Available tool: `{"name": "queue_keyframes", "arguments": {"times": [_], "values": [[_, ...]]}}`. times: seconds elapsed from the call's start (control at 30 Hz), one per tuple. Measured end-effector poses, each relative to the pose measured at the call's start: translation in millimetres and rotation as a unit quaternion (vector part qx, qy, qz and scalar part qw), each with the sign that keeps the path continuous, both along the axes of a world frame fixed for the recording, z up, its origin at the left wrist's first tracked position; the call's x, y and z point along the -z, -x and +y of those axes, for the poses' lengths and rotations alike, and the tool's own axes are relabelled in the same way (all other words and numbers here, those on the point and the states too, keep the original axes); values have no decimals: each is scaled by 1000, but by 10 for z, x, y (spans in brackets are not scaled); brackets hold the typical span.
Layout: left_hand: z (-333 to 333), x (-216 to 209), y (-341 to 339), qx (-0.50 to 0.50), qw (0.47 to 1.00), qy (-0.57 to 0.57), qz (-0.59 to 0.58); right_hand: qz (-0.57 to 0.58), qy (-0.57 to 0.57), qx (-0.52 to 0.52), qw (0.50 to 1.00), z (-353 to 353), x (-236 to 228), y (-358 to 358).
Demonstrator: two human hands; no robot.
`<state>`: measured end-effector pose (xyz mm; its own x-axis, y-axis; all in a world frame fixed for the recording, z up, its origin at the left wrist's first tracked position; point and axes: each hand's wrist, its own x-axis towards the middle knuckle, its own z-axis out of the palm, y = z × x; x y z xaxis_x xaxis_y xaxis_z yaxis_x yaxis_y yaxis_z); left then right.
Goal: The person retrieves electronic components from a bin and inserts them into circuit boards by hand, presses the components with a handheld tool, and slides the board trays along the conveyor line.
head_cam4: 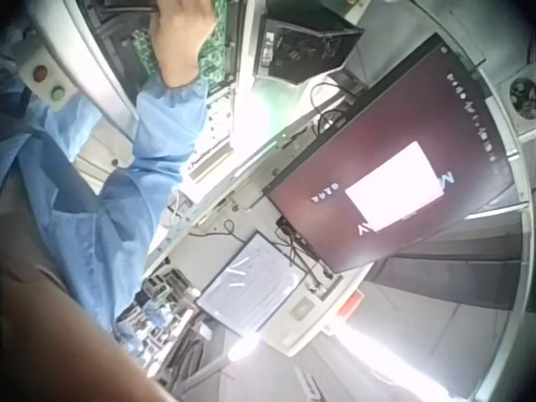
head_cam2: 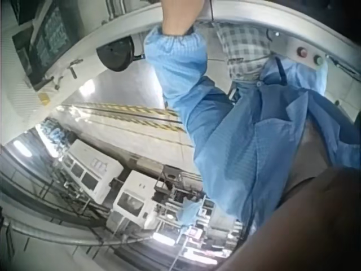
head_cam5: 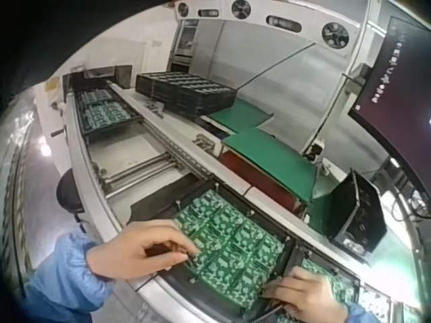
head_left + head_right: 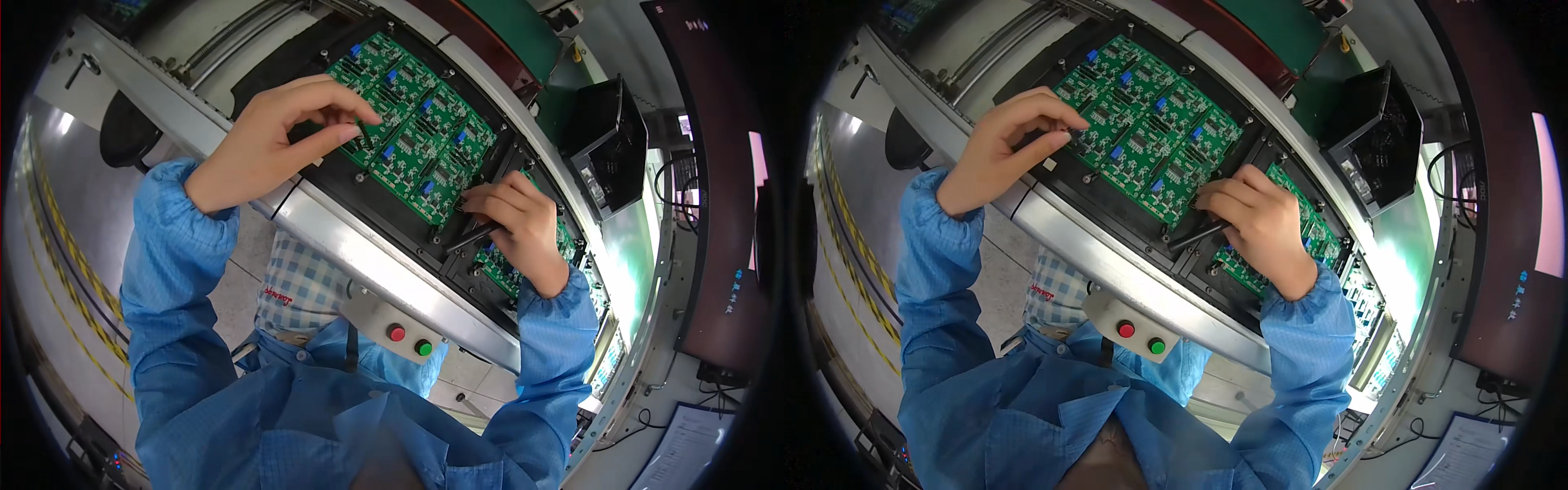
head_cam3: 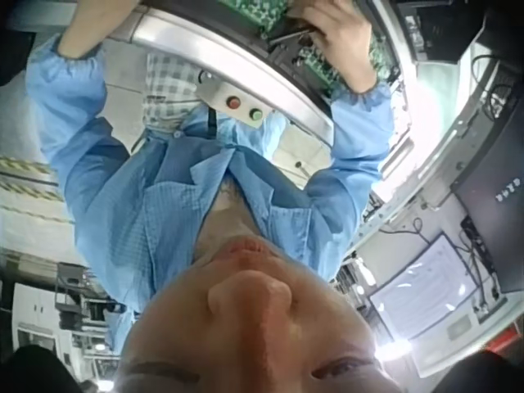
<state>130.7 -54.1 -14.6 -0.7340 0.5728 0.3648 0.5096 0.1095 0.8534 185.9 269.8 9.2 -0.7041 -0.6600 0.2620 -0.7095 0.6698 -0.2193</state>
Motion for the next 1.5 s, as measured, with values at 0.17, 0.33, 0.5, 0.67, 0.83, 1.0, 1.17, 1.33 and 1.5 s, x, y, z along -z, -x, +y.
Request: {"name": "queue_keyframes", "arguments": {"times": [0.17, 0.33, 0.5, 0.67, 0.83, 1.0, 1.17, 1.33, 1.5], "values": [[-72, 45, -24, 13, 999, -21, -34, -13, 0, 14, 1000, -44, -11, -9], [-60, 58, -71, -30, 997, -65, -21, -18, -9, 22, 1000, -60, -10, 9], [-52, 68, -62, -28, 998, -46, -14, -13, -18, 33, 999, -116, -52, 25], [-60, 125, -75, -26, 999, -39, -4, -11, -39, 38, 998, -173, -76, 25], [-59, 103, -75, -36, 997, -38, 54, -16, -38, 49, 998, -200, -82, 34], [-63, 69, -96, -43, 997, -24, 62, -33, -53, 48, 997, -223, -122, 71], [-45, 83, -100, -36, 998, -26, 38, -35, -91, 35, 995, -245, -187, 136], [6, 42, -87, -39, 998, -18, 43, -74, -126, 7, 989, -303, -322, 285], [154, -61, -115, -43, 996, 42, 59, -68, -155, -11, 986, -280, -347, 297]]}}
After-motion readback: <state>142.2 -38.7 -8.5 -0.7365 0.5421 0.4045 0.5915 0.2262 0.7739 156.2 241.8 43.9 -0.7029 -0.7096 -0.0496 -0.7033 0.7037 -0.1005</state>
